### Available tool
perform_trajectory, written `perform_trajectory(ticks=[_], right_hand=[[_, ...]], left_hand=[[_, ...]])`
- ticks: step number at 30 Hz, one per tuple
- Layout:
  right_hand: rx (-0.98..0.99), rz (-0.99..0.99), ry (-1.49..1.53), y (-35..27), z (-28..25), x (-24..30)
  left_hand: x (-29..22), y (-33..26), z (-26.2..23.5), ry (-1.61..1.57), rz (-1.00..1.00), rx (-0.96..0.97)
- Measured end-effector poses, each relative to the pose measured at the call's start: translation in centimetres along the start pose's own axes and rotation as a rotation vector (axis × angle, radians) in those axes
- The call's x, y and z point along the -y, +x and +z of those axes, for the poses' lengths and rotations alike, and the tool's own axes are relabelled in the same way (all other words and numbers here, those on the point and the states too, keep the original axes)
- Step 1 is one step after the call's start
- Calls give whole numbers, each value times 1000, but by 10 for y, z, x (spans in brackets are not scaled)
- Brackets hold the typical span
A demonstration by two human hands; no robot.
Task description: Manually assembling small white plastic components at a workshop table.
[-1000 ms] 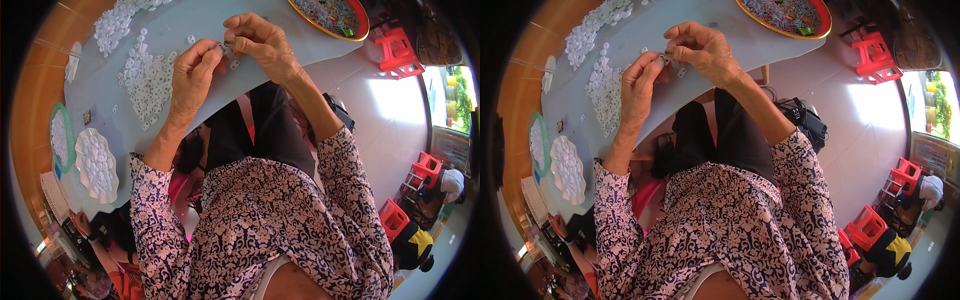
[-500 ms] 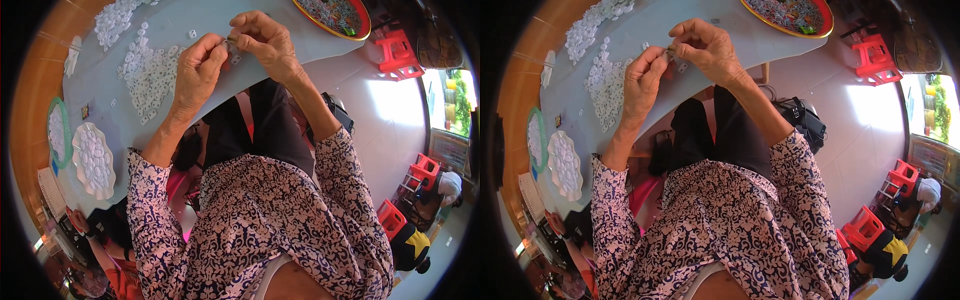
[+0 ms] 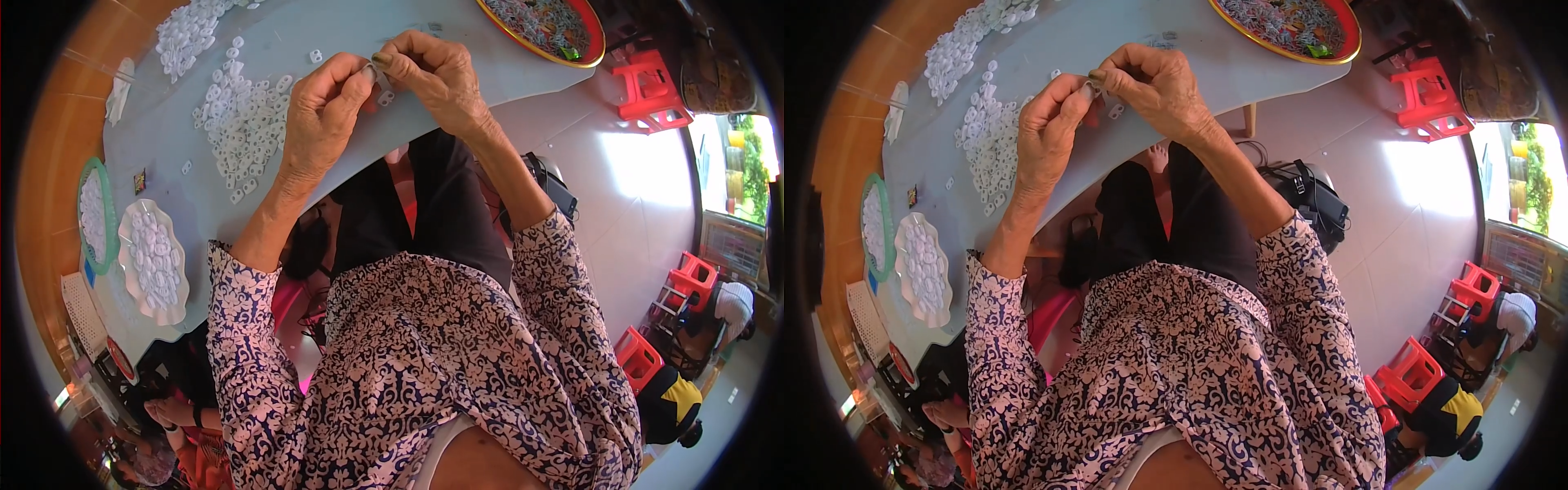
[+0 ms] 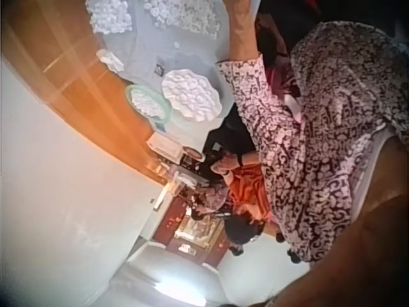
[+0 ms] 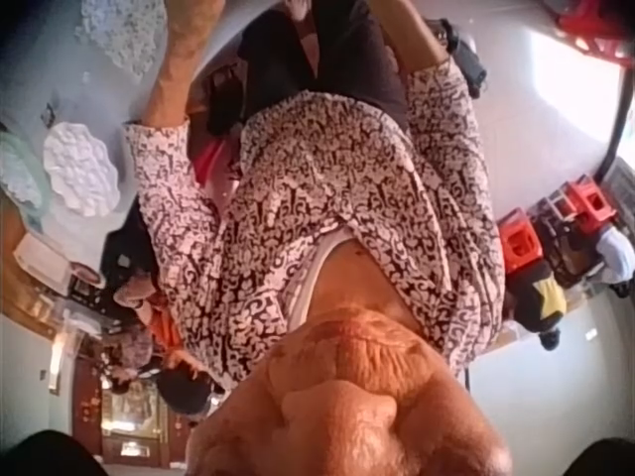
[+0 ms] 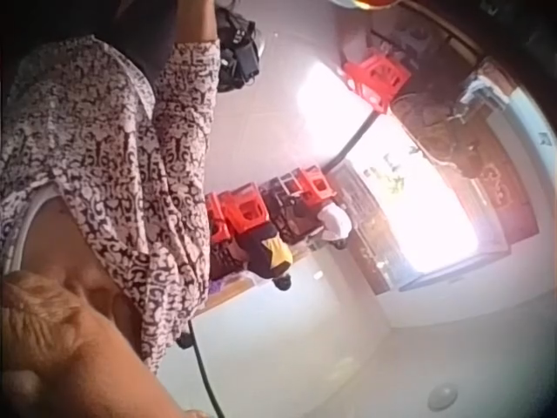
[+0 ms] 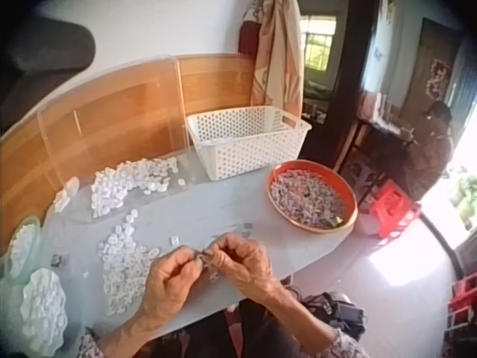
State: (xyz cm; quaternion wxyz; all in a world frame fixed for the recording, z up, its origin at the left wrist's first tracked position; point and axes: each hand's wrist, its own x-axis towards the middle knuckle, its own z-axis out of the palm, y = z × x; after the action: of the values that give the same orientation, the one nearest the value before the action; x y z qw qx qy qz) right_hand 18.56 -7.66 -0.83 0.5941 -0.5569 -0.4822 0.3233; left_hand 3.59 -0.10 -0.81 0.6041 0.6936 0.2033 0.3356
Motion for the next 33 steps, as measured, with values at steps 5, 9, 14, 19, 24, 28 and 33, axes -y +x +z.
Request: perform_trajectory(ticks=[5,9,14,19,24,28,33], right_hand=[[-30,-4,-43,-1,3,4],[-27,22,-67,2,1,4],[-5,68,137,1,-1,2],[-11,-40,-19,-1,2,2],[-57,-16,-58,-3,4,2],[-104,-11,2,-3,8,2],[-143,11,57,1,13,4]], left_hand=[[2,-1,1,93,81,0],[4,1,-1,96,111,3],[1,1,-3,85,73,-12],[4,0,-6,91,52,1],[3,0,-4,48,10,20],[6,1,0,12,44,-8],[4,4,1,-108,53,-19]])
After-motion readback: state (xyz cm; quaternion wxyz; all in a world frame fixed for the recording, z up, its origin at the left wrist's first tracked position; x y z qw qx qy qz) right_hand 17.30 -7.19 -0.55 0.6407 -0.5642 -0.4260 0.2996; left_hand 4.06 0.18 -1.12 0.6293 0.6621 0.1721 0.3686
